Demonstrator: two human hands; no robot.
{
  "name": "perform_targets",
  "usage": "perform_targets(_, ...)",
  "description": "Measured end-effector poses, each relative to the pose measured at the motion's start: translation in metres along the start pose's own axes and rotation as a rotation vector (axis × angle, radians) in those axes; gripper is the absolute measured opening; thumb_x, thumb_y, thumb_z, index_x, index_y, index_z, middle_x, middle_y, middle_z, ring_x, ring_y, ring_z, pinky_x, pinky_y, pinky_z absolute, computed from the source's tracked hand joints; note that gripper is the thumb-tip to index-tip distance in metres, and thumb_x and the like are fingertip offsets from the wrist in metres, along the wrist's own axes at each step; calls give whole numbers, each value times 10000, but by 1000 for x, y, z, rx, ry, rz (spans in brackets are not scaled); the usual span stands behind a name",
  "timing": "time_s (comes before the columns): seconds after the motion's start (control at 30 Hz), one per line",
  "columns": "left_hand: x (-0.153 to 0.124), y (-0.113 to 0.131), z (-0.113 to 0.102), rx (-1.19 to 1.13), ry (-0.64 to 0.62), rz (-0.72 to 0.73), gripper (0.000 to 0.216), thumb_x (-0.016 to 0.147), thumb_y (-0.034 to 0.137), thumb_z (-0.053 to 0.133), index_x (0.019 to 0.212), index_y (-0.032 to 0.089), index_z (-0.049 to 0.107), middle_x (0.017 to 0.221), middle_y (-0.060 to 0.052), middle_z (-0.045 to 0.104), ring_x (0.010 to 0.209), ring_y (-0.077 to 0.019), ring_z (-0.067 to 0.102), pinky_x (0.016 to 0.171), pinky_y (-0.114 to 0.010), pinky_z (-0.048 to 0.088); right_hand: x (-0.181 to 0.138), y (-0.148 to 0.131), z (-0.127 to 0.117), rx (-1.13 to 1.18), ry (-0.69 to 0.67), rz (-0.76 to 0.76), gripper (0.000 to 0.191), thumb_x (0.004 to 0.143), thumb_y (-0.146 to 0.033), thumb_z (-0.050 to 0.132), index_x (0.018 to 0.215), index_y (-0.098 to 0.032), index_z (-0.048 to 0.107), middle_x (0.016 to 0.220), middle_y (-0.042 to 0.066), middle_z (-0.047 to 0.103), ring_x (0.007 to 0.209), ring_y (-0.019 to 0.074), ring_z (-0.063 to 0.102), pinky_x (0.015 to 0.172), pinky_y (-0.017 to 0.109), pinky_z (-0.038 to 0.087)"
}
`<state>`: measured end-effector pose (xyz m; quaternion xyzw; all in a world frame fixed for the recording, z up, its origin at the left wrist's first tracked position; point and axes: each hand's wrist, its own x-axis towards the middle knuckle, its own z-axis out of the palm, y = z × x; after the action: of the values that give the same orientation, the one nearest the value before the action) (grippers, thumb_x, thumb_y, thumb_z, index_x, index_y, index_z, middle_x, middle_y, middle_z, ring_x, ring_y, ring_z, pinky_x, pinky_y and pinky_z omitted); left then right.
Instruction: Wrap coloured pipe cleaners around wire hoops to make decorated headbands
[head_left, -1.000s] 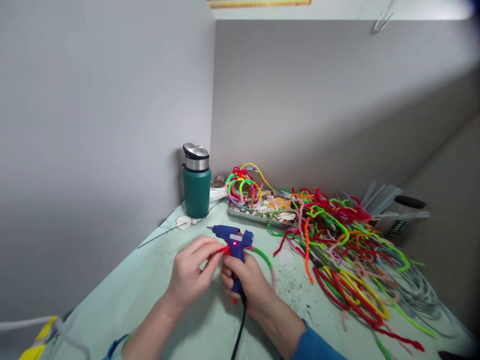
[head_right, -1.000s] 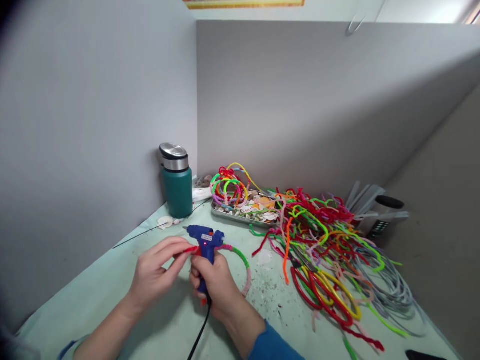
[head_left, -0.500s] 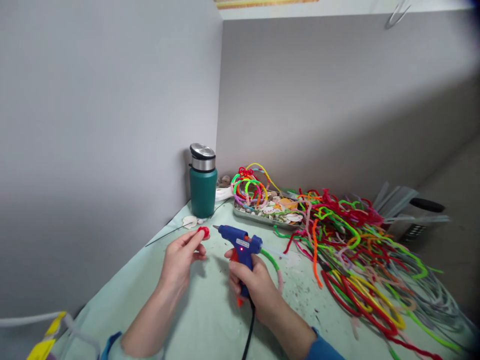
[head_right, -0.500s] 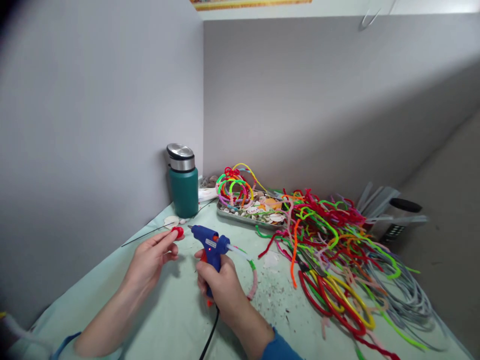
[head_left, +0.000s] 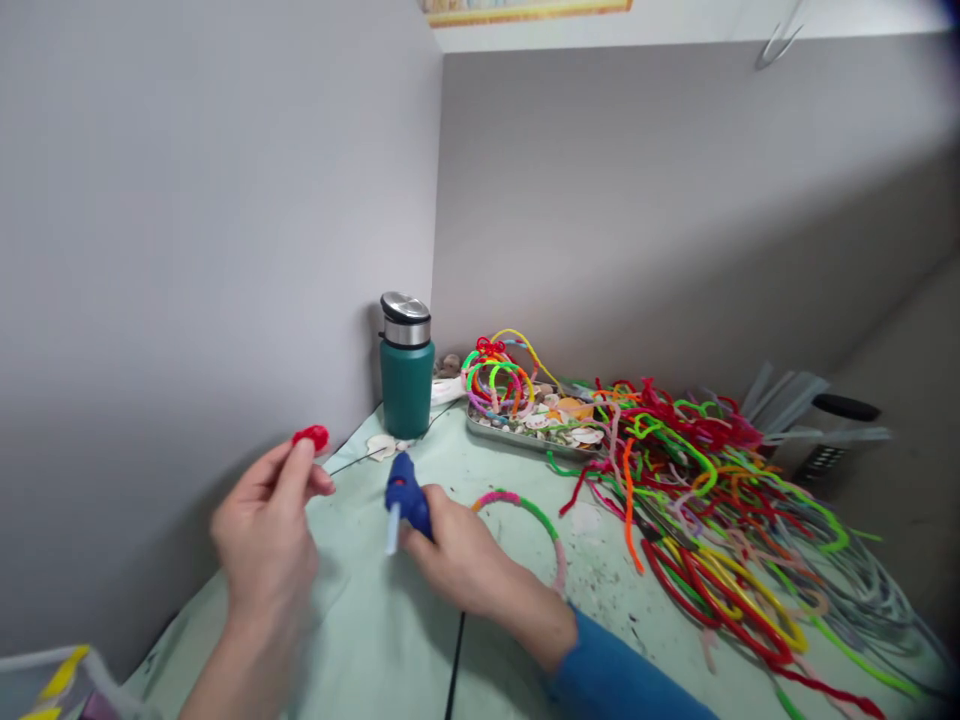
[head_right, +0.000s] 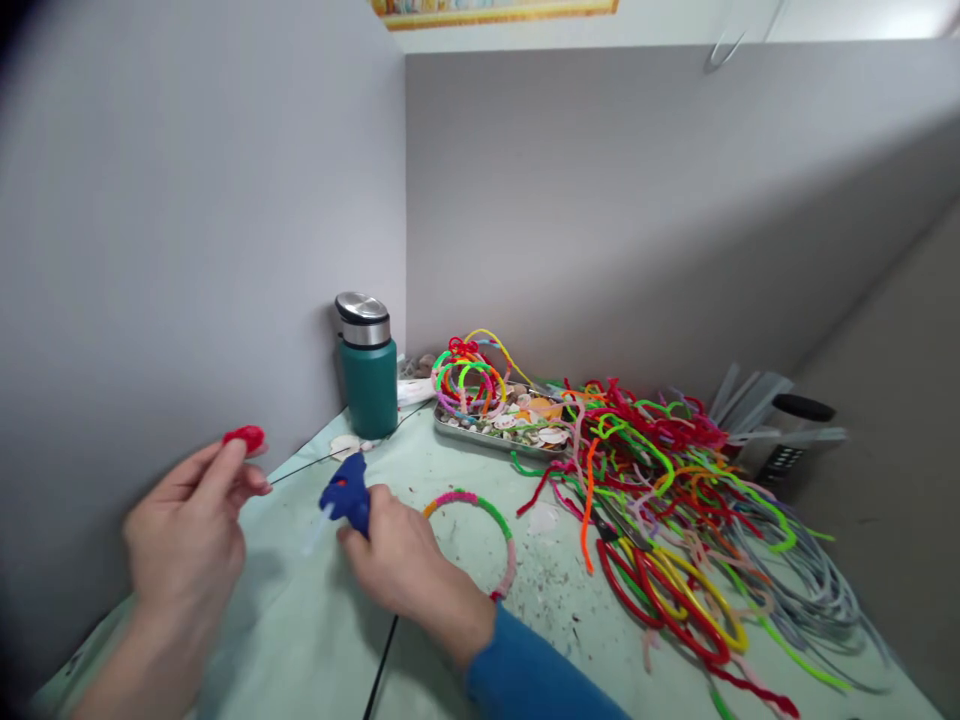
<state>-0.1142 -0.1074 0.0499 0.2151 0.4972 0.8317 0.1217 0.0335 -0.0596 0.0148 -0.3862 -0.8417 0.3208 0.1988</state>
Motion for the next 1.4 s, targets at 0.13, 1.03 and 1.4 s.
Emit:
perform_targets(0.13, -14, 26, 4, 56, -78, 131, 130, 727, 255, 664, 841, 197, 690, 793, 11, 656, 574, -84, 507, 631, -250, 450, 30, -26, 24, -266, -80, 102, 354, 800, -319, 505, 1093, -121, 495, 1008, 185, 607, 876, 307, 599, 695, 395, 434)
perform_targets(1.03, -65, -73, 108, 570, -1080, 93, 217, 775, 329, 540, 799, 202, 715, 846, -47, 718, 797, -197, 636, 718, -304, 481, -45, 111, -60, -289, 385, 123, 111, 843, -188, 472, 863, -174, 580, 807, 42, 635, 737, 161, 569, 638, 248, 359)
perform_targets(1.4, -59, -80, 100, 599, -1159, 684, 148, 805, 189, 534, 850, 204, 675, 823, -55, 693, 811, -189, 608, 719, -316, 482, -45, 110, -58, 34, 488, 45, 85, 803, -187, 502, 832, -179, 582, 771, 26, 616, 722, 152, 548, 643, 241, 390)
